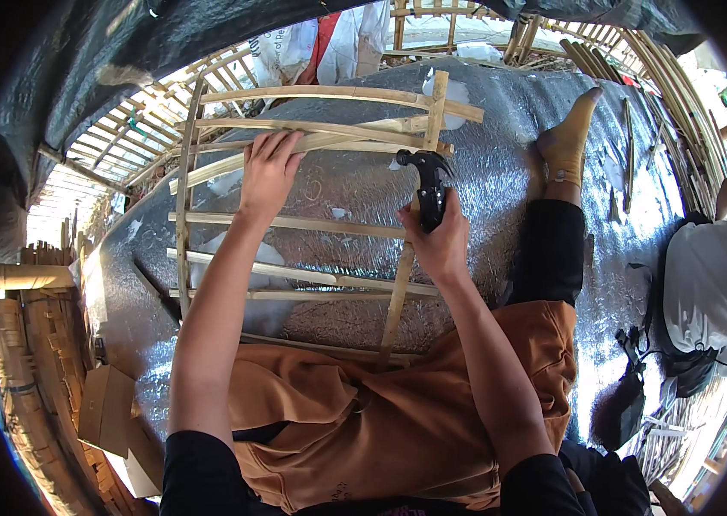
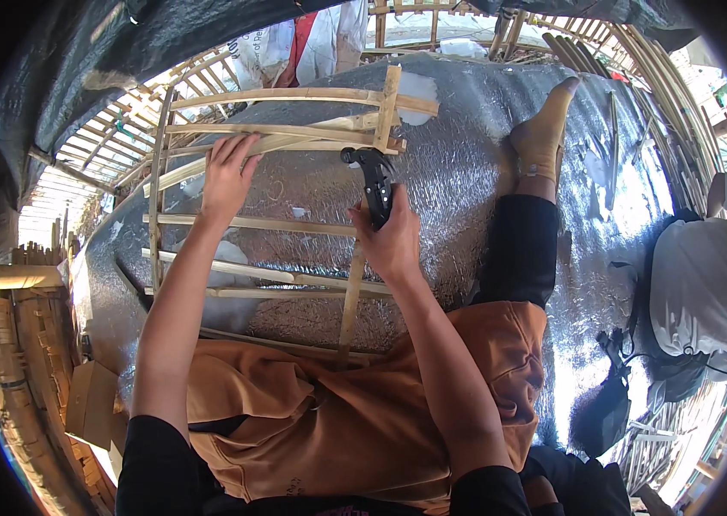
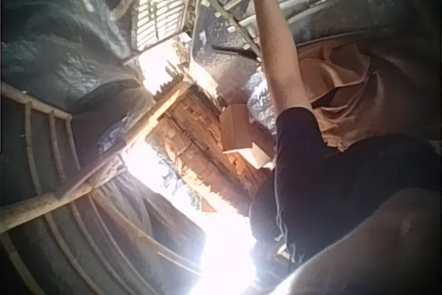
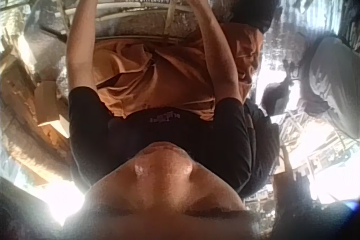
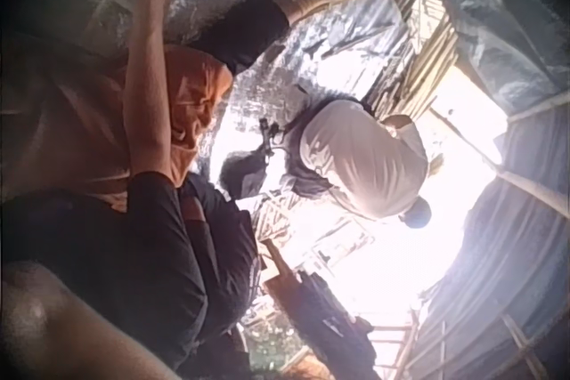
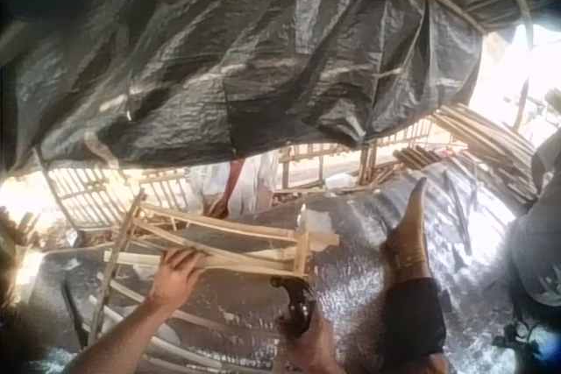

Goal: The person assembles a wooden frame by hammering bamboo slats onto a base and securing them with metal pins.

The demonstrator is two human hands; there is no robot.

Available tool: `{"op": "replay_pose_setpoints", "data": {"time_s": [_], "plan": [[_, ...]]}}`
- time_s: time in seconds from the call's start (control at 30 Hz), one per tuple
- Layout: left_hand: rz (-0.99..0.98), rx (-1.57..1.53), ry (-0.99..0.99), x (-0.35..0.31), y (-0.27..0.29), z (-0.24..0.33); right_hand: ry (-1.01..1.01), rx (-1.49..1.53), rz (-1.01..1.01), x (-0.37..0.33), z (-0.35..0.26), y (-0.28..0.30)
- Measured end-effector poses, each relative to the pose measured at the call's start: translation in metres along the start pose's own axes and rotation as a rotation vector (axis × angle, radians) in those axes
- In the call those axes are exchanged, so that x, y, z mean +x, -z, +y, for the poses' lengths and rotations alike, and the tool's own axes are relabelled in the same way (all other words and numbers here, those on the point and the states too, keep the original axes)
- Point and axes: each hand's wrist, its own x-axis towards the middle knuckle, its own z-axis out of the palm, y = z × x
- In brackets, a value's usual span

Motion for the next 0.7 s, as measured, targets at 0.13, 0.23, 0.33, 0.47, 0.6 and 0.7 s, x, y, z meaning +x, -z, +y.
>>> {"op": "replay_pose_setpoints", "data": {"time_s": [0.13, 0.23, 0.33, 0.47, 0.6, 0.7], "plan": [[0.022, -0.034, -0.011, 0.003, 0.005, 0.002, 0.014, 0.095, 0.016, 0.002, 0.008, -0.004], [0.038, -0.008, -0.017, 0.003, 0.005, 0.004, 0.041, 0.013, 0.037, 0.001, 0.009, -0.003], [0.023, -0.026, -0.012, 0.003, 0.003, 0.003, 0.002, 0.083, 0.037, -0.001, 0.002, -0.002], [0.058, -0.071, 0.02, 0.0, -0.001, 0.007, 0.058, 0.056, 0.053, -0.002, 0.012, -0.005], [0.069, -0.086, 0.046, -0.004, -0.004, 0.005, 0.046, 0.046, 0.051, -0.001, 0.014, -0.008], [0.066, -0.092, 0.047, -0.002, -0.007, 0.007, 0.063, 0.059, 0.057, 0.0, 0.017, -0.006]]}}
